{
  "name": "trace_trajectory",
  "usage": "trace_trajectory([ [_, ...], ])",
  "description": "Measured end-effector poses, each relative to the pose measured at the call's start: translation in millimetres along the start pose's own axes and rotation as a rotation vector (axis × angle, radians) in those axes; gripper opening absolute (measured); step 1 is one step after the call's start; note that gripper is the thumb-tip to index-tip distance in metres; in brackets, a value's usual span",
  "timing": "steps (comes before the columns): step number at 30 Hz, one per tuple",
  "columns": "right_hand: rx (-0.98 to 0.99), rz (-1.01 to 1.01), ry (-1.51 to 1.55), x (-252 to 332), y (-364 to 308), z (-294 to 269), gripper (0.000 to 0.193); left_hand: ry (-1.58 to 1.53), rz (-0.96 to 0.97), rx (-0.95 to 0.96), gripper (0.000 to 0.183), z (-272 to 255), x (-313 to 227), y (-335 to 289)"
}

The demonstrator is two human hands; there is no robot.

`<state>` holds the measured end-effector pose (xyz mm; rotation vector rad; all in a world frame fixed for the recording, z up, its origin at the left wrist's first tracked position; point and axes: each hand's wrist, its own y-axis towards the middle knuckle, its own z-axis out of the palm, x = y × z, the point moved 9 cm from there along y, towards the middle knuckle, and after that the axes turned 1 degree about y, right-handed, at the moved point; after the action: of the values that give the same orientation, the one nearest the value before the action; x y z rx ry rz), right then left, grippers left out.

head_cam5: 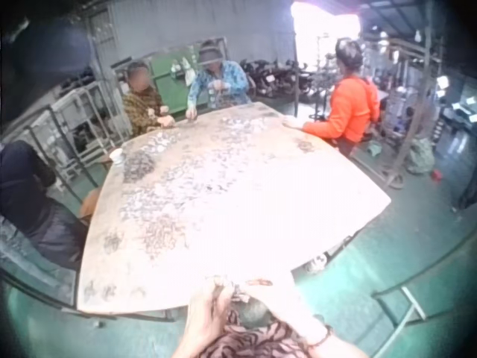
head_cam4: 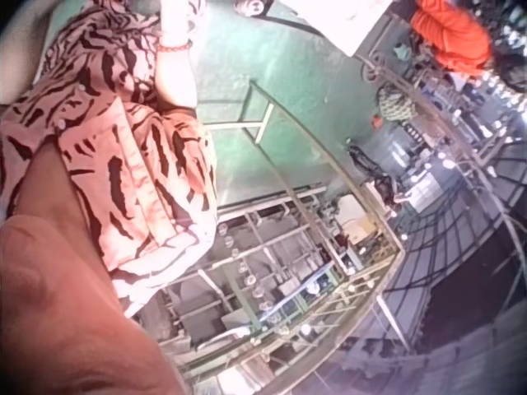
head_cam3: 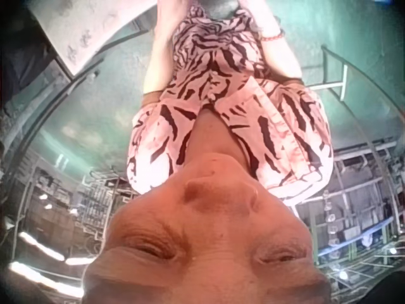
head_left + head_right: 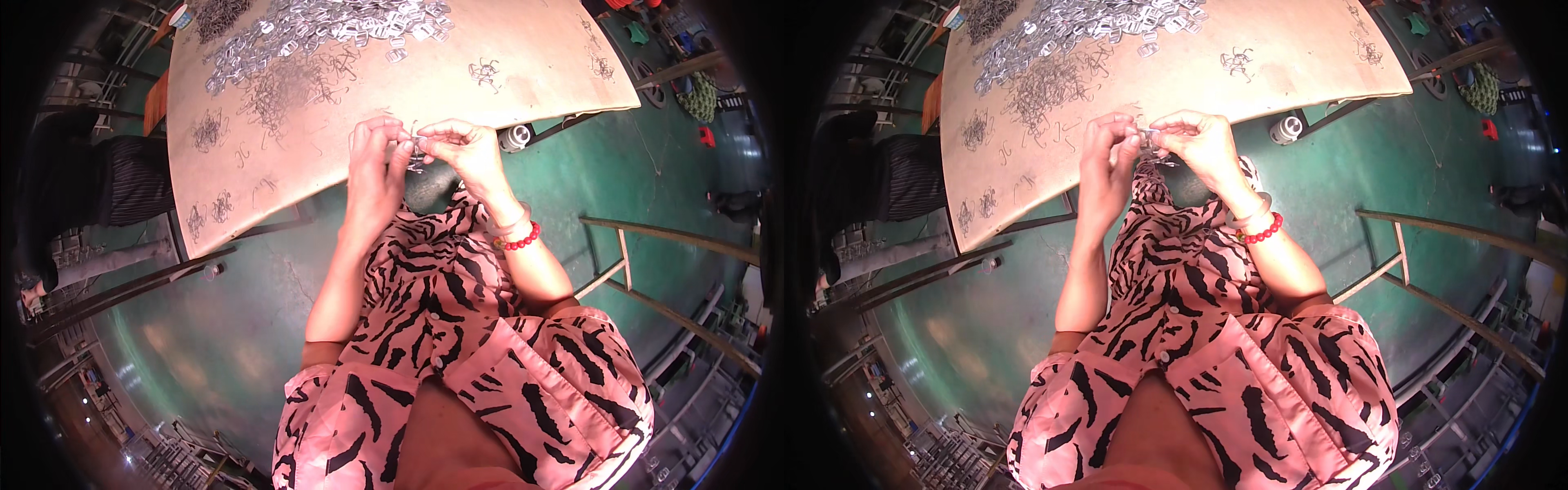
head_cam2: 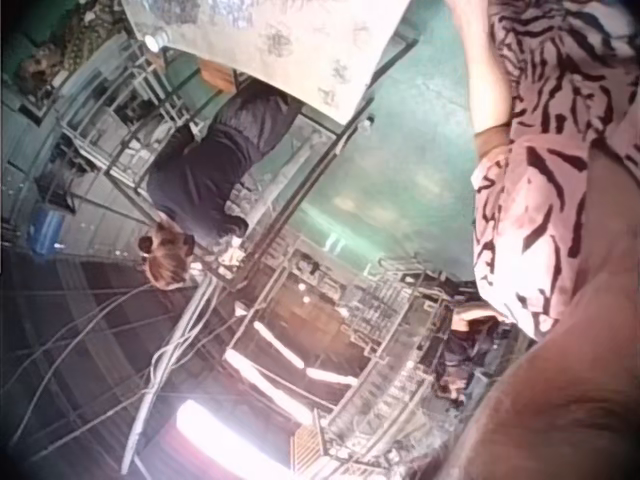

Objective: The person picks up metal links from a pile and hooks them together to form chains, which are then hung on a rack.

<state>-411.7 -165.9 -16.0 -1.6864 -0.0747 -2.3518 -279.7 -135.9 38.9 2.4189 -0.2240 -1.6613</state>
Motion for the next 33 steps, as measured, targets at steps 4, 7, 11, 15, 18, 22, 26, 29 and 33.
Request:
trace_trajectory([
  [4,-0.056,-0.064,-0.024,7.3,0.7,-3.4,0.016,0.284,0.146,-0.089,0.012,12.2,-11.6,-1.5],
  [7,-0.070,-0.049,0.003,4.3,1.9,-6.4,0.016,0.343,0.166,-0.109,0.010,18.7,-11.6,0.6],
  [11,-0.012,-0.132,-0.124,-5.8,3.7,0.3,0.012,0.203,-0.014,-0.128,0.007,16.2,16.4,-1.6],
  [15,0.015,-0.052,-0.187,23.9,32.2,-6.6,0.016,0.065,-0.011,-0.098,0.012,12.4,25.8,-1.8],
  [18,-0.064,-0.087,-0.499,37.4,86.8,-33.2,0.021,-0.020,-0.099,-0.026,0.010,14.8,24.5,2.8],
  [22,-0.040,-0.376,-1.073,18.8,183.7,-39.0,0.029,-0.037,-0.091,-0.032,0.009,14.6,29.9,0.4],
  [26,-0.033,-0.691,-1.414,-2.8,222.1,-29.4,0.032,-0.030,-0.049,-0.104,0.010,11.2,36.1,-4.5],
  [29,-0.007,-0.564,-1.499,-2.9,241.6,-33.3,0.029,0.043,-0.047,-0.095,0.008,9.7,30.8,-4.0],
  [33,0.017,-0.523,-1.591,17.0,229.1,-11.7,0.028,0.017,-0.031,-0.087,0.008,7.5,29.1,-5.9],
])
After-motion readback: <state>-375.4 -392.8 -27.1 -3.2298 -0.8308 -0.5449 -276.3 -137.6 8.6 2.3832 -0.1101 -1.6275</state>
